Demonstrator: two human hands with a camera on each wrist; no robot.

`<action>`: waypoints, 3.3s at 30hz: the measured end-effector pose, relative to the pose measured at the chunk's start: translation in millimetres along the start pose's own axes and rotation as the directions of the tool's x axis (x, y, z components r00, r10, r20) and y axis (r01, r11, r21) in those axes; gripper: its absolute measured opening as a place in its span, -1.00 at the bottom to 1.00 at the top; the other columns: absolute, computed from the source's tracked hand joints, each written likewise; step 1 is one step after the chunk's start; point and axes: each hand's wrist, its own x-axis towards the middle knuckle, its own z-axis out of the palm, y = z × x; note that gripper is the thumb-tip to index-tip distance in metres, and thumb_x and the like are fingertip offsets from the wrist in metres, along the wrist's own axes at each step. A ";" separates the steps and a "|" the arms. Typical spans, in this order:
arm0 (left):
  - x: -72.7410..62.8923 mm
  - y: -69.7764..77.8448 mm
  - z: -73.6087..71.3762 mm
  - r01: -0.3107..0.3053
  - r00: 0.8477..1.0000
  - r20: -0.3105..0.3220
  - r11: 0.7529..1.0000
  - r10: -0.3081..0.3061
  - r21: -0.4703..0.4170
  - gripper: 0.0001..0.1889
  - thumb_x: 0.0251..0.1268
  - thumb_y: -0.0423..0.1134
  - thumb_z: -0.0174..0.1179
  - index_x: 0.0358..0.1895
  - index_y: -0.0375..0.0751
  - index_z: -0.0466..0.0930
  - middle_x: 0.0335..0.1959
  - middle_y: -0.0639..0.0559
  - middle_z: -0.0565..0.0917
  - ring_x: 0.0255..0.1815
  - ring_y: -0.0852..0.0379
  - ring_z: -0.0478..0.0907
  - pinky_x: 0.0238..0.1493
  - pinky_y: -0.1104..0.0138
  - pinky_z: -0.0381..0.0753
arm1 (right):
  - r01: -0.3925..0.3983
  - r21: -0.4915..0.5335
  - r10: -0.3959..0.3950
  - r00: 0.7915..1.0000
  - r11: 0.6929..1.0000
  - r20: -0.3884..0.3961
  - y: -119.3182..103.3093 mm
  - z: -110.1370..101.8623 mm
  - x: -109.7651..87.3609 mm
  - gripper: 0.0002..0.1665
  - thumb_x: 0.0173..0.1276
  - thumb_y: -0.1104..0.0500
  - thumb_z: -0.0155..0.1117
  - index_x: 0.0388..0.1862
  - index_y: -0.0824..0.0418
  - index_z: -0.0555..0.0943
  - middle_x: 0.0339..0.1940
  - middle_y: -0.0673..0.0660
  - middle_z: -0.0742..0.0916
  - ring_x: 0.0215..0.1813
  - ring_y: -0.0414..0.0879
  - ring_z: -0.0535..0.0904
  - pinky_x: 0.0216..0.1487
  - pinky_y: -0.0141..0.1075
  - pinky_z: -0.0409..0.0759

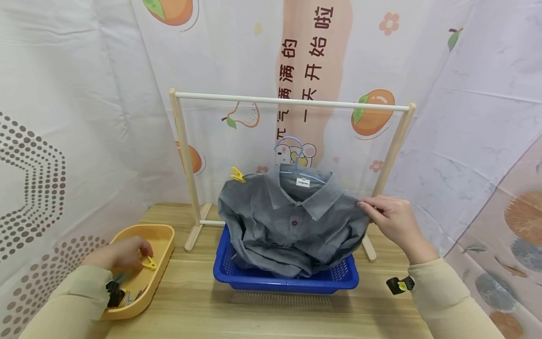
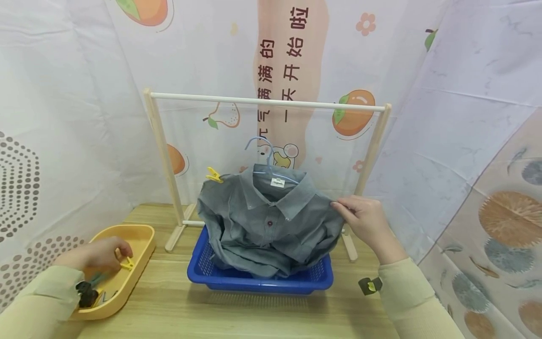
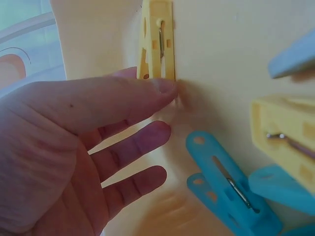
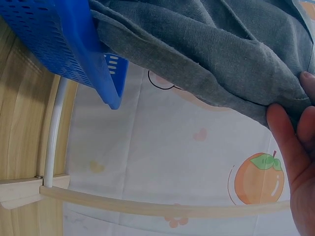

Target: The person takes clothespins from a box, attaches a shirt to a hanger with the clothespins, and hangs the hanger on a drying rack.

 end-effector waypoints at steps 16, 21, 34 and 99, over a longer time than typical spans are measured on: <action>-6.0 14.2 -11.7 0.080 0.996 -0.026 0.997 -0.080 -0.008 -0.82 0.03 -0.41 0.40 -0.26 -0.25 0.68 -0.35 0.05 0.62 -0.37 0.10 0.47 -0.32 0.22 0.54 | 0.027 0.010 -0.027 1.000 1.000 -0.014 -1.4 -0.4 0.5 -0.95 0.26 0.26 0.52 -0.31 0.15 0.85 -0.47 -0.06 0.79 -0.59 -0.42 0.56 -0.53 -0.52 0.53; -5.6 14.4 -14.6 0.059 0.998 -0.036 0.997 -0.060 -0.044 -0.80 0.05 -0.41 0.40 -0.21 -0.30 0.69 -0.34 0.05 0.63 -0.35 0.10 0.50 -0.34 0.25 0.55 | 0.024 0.009 -0.024 1.000 1.000 -0.013 -0.6 -0.3 -0.2 -0.96 0.26 0.25 0.52 -0.30 0.16 0.85 -0.47 -0.06 0.79 -0.59 -0.42 0.56 -0.53 -0.53 0.53; -6.5 18.3 -22.1 -0.009 0.998 -0.061 0.999 0.006 -0.049 -0.69 0.11 -0.44 0.39 -0.07 -0.51 0.66 -0.21 -0.06 0.69 -0.24 0.05 0.58 -0.25 0.20 0.62 | 0.019 0.021 -0.018 1.000 1.000 -0.014 4.8 1.9 -3.3 -0.93 0.35 0.17 0.47 -0.31 0.12 0.85 -0.46 -0.05 0.79 -0.59 -0.43 0.57 -0.54 -0.53 0.54; -7.8 28.8 -37.6 -0.045 0.918 -0.390 0.995 0.076 0.088 -0.62 0.28 -0.26 0.43 0.05 -0.46 0.66 -0.20 -0.11 0.72 -0.23 0.00 0.62 -0.27 0.15 0.62 | 0.046 0.005 -0.046 0.998 0.999 -0.035 1.7 0.6 -3.3 -0.83 0.11 0.36 0.57 -0.35 0.11 0.85 -0.48 -0.08 0.78 -0.57 -0.41 0.56 -0.53 -0.51 0.52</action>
